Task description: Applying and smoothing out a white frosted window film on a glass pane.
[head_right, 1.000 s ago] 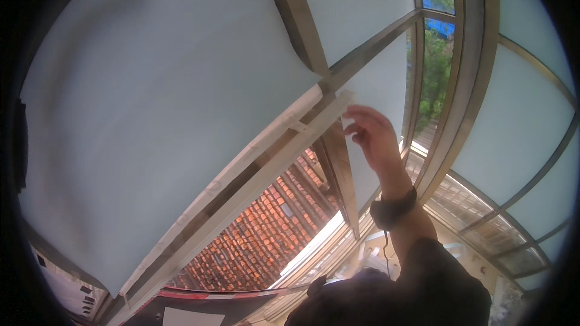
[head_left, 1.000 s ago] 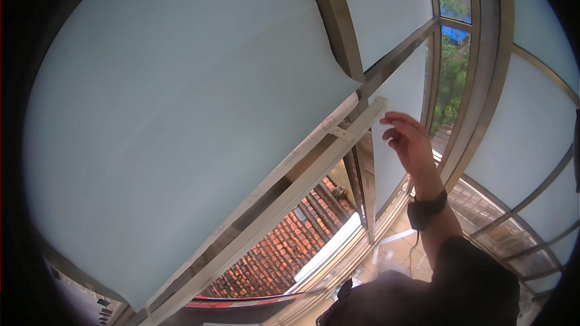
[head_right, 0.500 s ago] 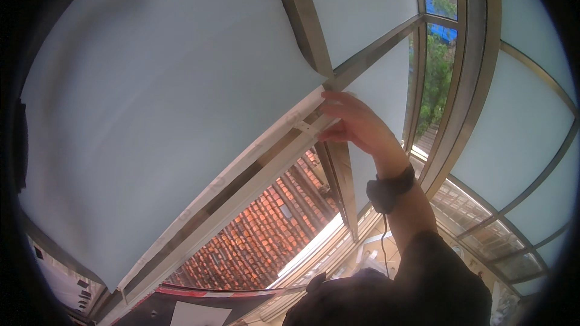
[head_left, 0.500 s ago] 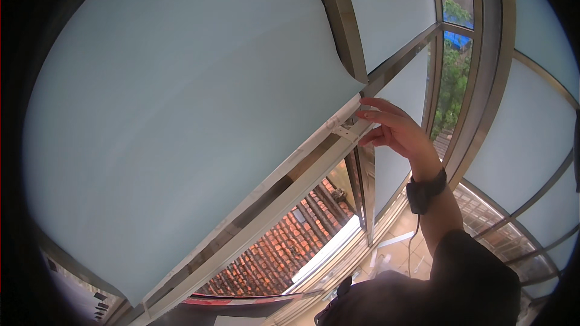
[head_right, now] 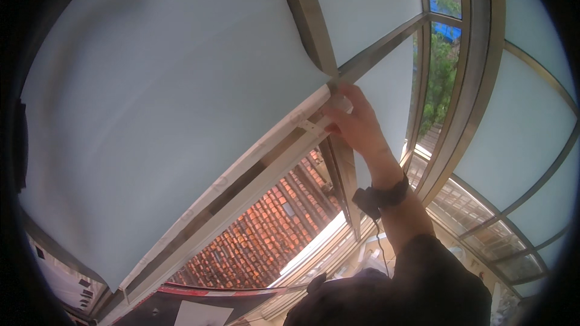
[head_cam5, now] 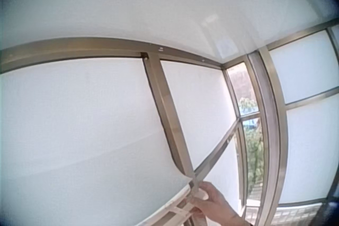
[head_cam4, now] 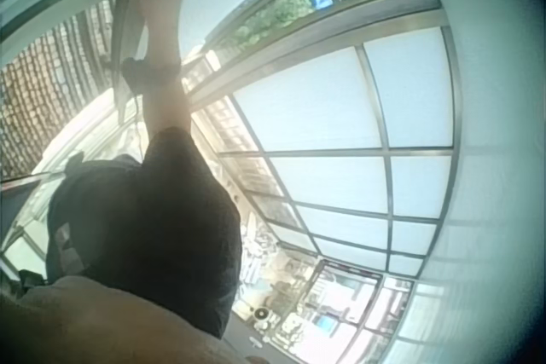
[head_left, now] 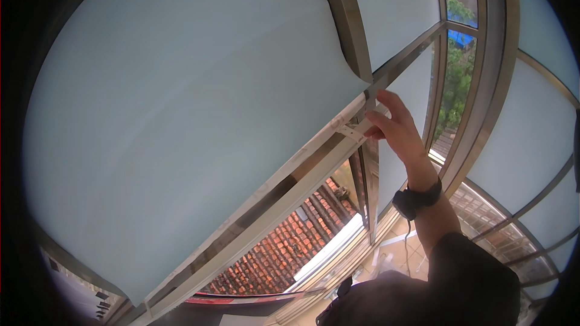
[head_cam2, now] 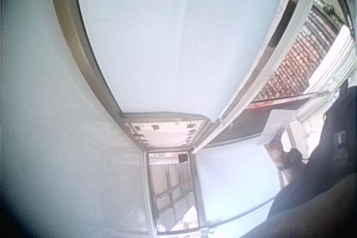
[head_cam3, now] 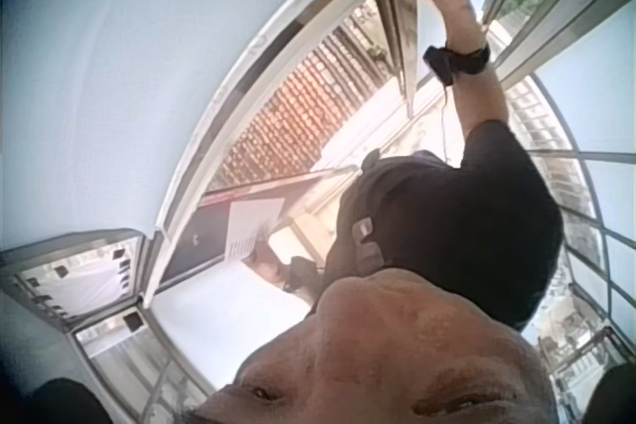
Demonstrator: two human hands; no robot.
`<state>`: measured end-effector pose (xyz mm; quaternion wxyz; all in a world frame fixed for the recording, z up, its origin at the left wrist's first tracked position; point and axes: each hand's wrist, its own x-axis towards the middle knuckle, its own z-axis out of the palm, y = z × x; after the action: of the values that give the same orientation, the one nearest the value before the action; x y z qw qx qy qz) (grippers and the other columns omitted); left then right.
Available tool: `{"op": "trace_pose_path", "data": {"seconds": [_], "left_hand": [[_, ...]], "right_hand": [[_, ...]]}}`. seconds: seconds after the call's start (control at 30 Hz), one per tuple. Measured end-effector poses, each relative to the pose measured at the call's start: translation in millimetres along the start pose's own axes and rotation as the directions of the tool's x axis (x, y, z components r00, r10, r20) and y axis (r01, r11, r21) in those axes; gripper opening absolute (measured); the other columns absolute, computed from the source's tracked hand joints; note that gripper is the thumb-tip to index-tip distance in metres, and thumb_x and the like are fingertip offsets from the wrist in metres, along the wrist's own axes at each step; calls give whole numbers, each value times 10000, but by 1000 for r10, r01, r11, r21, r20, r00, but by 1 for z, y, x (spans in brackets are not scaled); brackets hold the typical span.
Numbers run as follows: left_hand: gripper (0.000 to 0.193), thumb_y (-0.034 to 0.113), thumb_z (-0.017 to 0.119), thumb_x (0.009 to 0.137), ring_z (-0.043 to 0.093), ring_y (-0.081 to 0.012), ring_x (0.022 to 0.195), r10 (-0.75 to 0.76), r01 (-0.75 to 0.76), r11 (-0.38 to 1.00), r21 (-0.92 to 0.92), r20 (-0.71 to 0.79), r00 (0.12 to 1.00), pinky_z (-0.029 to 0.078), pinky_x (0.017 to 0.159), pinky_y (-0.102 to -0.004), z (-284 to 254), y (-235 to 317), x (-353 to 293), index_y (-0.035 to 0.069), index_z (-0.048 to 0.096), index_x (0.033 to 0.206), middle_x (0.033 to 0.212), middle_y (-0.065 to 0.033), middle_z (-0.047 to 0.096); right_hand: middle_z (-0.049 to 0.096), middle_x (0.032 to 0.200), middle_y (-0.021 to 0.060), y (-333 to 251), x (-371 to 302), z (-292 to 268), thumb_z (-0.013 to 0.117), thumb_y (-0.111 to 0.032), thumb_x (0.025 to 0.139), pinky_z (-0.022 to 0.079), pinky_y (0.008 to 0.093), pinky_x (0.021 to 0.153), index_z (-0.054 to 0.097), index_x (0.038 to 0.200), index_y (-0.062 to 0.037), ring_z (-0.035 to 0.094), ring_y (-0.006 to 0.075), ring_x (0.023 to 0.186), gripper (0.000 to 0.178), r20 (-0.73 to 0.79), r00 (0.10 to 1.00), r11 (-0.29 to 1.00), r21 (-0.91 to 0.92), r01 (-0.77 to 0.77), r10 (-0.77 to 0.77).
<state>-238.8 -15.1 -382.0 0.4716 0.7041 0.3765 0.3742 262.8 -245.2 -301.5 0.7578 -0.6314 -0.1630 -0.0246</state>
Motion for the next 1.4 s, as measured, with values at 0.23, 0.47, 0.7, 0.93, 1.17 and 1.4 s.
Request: {"op": "trace_pose_path", "data": {"seconds": [0.23, 0.47, 0.7, 0.93, 1.17, 1.4], "left_hand": [[341, 40, 605, 887, 556, -367, 1217, -33, 30, 996, 79, 36, 999, 460, 1038, -427, -15, 22, -7, -85, 628, 1204, 1285, -261, 579], [353, 77, 589, 973, 611, -241, 1060, 621, -556, 773, 306, -542, 566, 493, 913, -358, -81, 107, 61, -100, 568, 1277, 1201, -160, 634], [675, -195, 462, 619, 611, -296, 1170, 960, -509, -11, 861, 152, 236, 519, 977, -375, -24, 293, 194, 86, 683, 1191, 1255, -98, 658], [389, -54, 610, 721, 664, -292, 1056, 940, -481, -63, 875, 213, 265, 557, 868, -380, 30, 265, 204, 105, 739, 1052, 1133, -55, 710], [497, -123, 597, 659, 672, -309, 1045, 930, -525, -16, 851, 206, 304, 563, 876, -390, 29, 222, 186, 86, 731, 1089, 1117, -85, 715], [617, -142, 542, 657, 626, -291, 1129, 946, -370, 98, 924, 29, 323, 519, 958, -380, -77, 239, 223, 124, 696, 1192, 1214, -73, 679]], "right_hand": [[627, 1227, 59, 13, 16, -31, 634, -261, 907, 477, 242, 630, 442, 1442, -62, 643, 112, 766, 602, 130, 991, 981, 191, -15, -10], [659, 1196, 33, 69, -36, -35, 550, -153, 964, 412, 207, 590, 550, 1350, -51, 496, 55, 661, 399, -107, 987, 948, 285, 143, -116], [660, 971, 22, 111, -70, -7, 582, -131, 897, 403, 204, 575, 648, 1113, -29, 501, 63, 636, 248, 21, 997, 959, 277, 67, -76], [682, 865, 57, 199, -97, -16, 583, -89, 874, 376, 194, 473, 647, 1026, -39, 567, 77, 543, 172, 111, 981, 976, 135, -171, 156], [690, 858, 69, 217, -113, -12, 598, -72, 879, 383, 186, 444, 637, 1048, -37, 573, 82, 505, 177, 142, 941, 939, 120, -323, 306], [663, 854, 84, 237, -124, -6, 603, -58, 840, 451, 218, 483, 635, 1031, 17, 578, 112, 540, 208, 195, 934, 947, 59, -314, 298]]}}
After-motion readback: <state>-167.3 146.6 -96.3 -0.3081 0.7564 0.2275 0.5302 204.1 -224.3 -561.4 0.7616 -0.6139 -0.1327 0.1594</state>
